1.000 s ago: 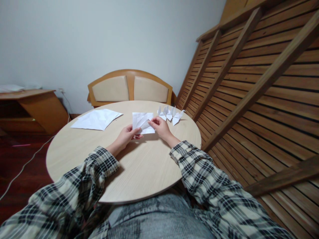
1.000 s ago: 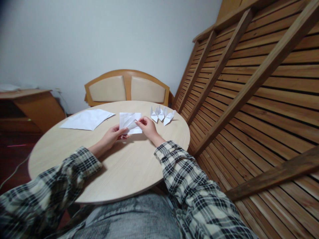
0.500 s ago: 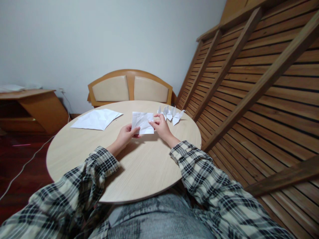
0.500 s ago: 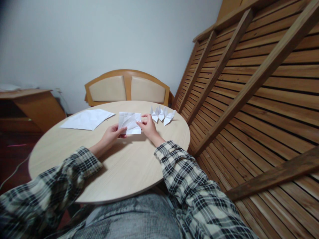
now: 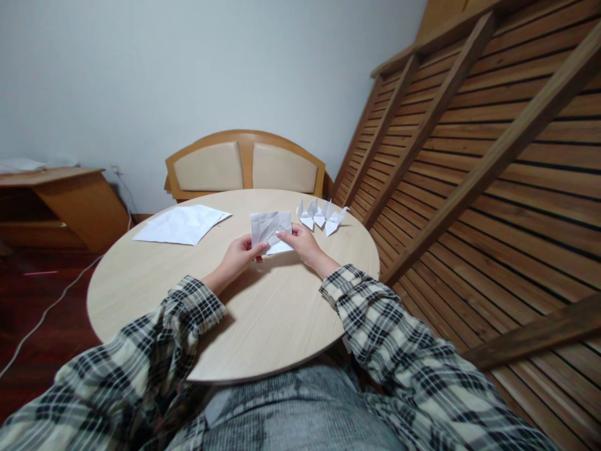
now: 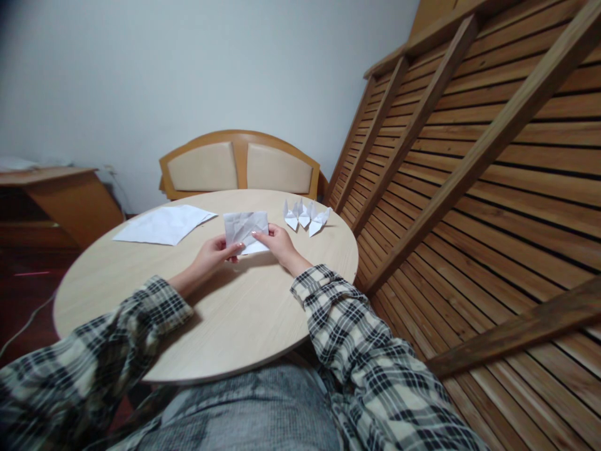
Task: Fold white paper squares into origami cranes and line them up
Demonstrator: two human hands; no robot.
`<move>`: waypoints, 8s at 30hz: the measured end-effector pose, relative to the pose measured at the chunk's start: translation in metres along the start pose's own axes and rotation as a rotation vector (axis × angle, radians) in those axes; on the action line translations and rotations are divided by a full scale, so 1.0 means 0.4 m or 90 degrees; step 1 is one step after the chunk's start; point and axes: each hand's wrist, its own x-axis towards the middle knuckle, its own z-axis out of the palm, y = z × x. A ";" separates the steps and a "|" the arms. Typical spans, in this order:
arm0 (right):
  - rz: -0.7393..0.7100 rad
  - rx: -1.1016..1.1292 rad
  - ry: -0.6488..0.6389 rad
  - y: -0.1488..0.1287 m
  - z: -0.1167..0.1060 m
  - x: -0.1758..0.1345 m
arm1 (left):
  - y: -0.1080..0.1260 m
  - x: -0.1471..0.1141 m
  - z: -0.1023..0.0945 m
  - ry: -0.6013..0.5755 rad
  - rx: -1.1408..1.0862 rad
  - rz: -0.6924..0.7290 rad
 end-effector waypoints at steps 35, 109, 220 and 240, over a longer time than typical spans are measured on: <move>0.030 0.032 0.001 0.001 -0.016 0.000 | -0.011 0.003 -0.007 0.109 -0.220 -0.058; 0.056 -0.069 -0.205 0.012 -0.002 -0.023 | -0.041 0.009 -0.044 0.009 0.147 0.112; 0.147 0.131 -0.126 -0.025 0.002 -0.020 | -0.021 -0.028 0.026 -0.147 0.062 -0.073; 0.131 0.015 -0.029 0.002 0.004 -0.009 | -0.008 -0.028 0.019 -0.198 0.041 -0.140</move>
